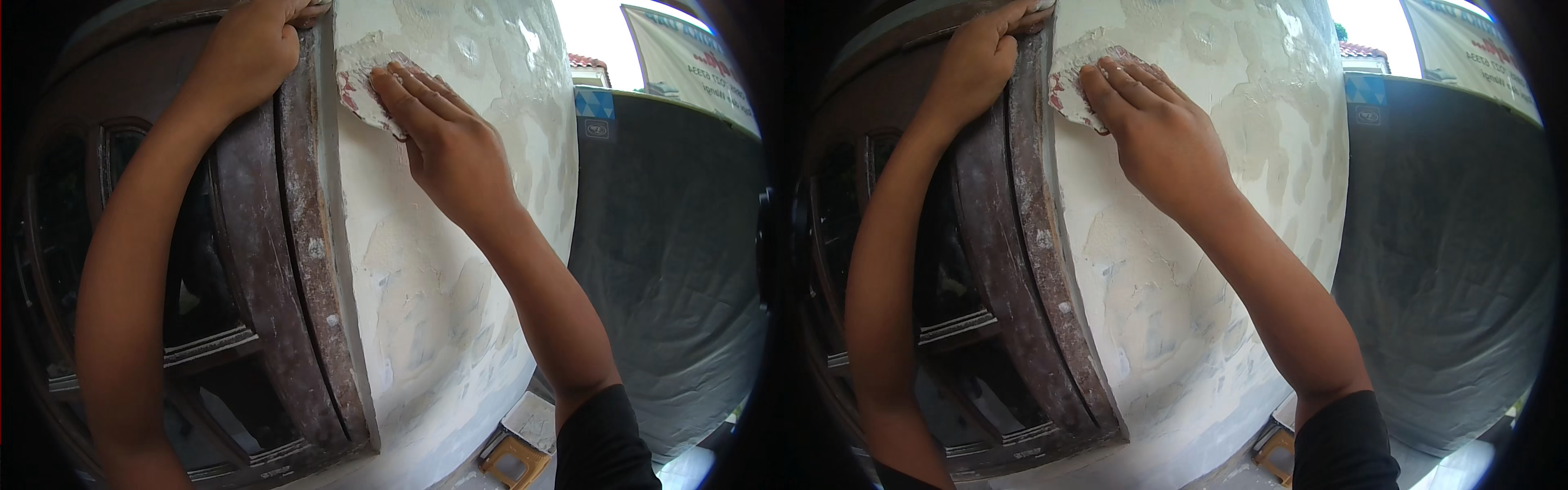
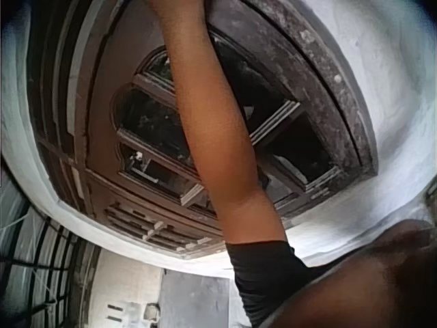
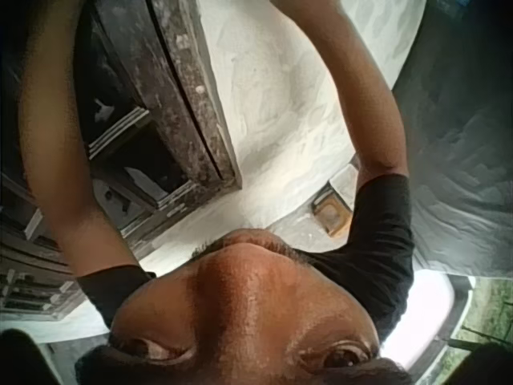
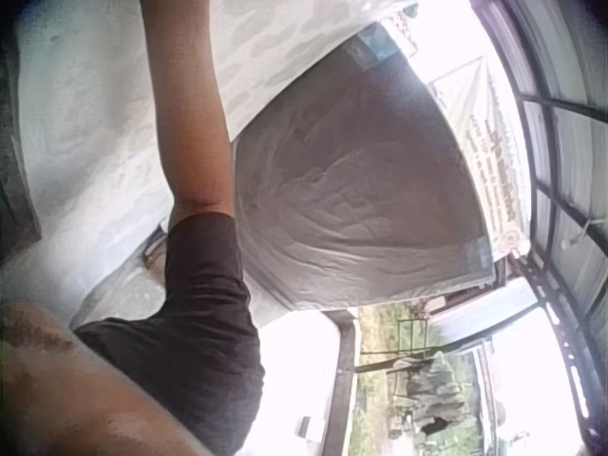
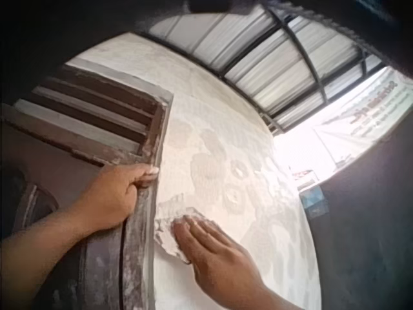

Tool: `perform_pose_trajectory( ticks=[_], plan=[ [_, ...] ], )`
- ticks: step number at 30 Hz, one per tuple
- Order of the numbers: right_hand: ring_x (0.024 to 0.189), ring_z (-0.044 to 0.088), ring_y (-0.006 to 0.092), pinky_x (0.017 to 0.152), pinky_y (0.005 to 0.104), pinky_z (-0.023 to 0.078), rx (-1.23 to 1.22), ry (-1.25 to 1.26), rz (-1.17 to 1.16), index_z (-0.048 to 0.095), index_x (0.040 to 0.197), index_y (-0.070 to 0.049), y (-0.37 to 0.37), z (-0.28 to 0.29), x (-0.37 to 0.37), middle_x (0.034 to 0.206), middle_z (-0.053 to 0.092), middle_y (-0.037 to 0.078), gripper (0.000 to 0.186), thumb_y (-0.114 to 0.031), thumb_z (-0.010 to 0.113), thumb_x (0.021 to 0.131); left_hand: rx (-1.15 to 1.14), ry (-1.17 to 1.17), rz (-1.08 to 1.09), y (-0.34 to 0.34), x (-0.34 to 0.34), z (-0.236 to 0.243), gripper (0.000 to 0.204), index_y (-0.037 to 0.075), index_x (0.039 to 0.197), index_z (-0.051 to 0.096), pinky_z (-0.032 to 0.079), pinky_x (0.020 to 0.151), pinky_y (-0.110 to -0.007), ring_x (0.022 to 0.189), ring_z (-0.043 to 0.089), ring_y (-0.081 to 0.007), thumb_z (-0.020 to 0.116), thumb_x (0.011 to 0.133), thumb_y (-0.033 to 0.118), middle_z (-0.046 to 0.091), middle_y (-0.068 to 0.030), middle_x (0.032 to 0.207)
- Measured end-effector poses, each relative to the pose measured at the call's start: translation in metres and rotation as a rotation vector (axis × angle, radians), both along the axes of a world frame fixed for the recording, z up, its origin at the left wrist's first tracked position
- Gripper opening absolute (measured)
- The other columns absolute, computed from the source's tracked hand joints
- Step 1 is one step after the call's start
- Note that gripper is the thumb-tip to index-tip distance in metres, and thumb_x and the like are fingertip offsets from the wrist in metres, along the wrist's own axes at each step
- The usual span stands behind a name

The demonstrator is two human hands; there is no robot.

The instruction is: The person applies wall putty to damaged spots on an exterior wall using a small putty knife, smoothing the filler over the surface.

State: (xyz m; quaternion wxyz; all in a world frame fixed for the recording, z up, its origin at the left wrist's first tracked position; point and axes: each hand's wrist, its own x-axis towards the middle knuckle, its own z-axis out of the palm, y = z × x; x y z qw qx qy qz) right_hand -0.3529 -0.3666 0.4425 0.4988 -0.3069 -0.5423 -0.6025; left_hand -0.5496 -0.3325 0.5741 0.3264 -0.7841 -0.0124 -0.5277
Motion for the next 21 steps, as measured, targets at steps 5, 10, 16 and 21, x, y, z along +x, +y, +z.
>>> perform_pose_trajectory(
  ticks=[5,10,16,21],
  plan=[
    [0.121,0.062,0.0231,0.102,0.0365,0.052,-0.025,0.008,0.059,0.065,0.128,-0.013,-0.013,-0.018,0.001,0.127,0.068,0.007,0.043,0.0,0.059,0.087,-0.013,-0.006,0.013,0.002,-0.008,0.0,0.039,-0.007,0.116,0.065,0.054,0.088,-0.038,0.097,0.07,-0.0363,0.043,0.084,-0.003,0.07,-0.0273,0.104],
    [0.123,0.061,0.0252,0.1,0.0369,0.053,0.005,0.044,0.026,0.062,0.13,-0.011,0.0,0.013,0.008,0.129,0.066,0.009,0.043,-0.001,0.057,0.089,0.056,-0.008,0.028,-0.003,-0.002,-0.005,0.039,-0.006,0.116,0.065,0.054,0.087,-0.04,0.097,0.069,-0.0383,0.044,0.084,-0.002,0.069,-0.0275,0.104],
    [0.122,0.062,0.0243,0.1,0.036,0.055,-0.036,0.012,0.018,0.063,0.131,-0.015,-0.006,-0.034,0.001,0.129,0.067,0.006,0.048,0.003,0.062,0.086,0.136,-0.02,0.071,0.007,-0.004,0.0,0.039,-0.006,0.116,0.064,0.054,0.086,-0.041,0.097,0.069,-0.0402,0.044,0.083,0.0,0.068,-0.0294,0.103],
    [0.121,0.063,0.024,0.098,0.0368,0.055,0.001,0.079,0.054,0.062,0.131,-0.015,-0.018,-0.007,0.01,0.128,0.067,0.004,0.048,0.002,0.061,0.087,0.103,-0.018,0.073,0.003,-0.005,-0.004,0.04,-0.006,0.116,0.065,0.054,0.085,-0.042,0.096,0.068,-0.0412,0.045,0.082,0.0,0.068,-0.0295,0.102]
  ],
)
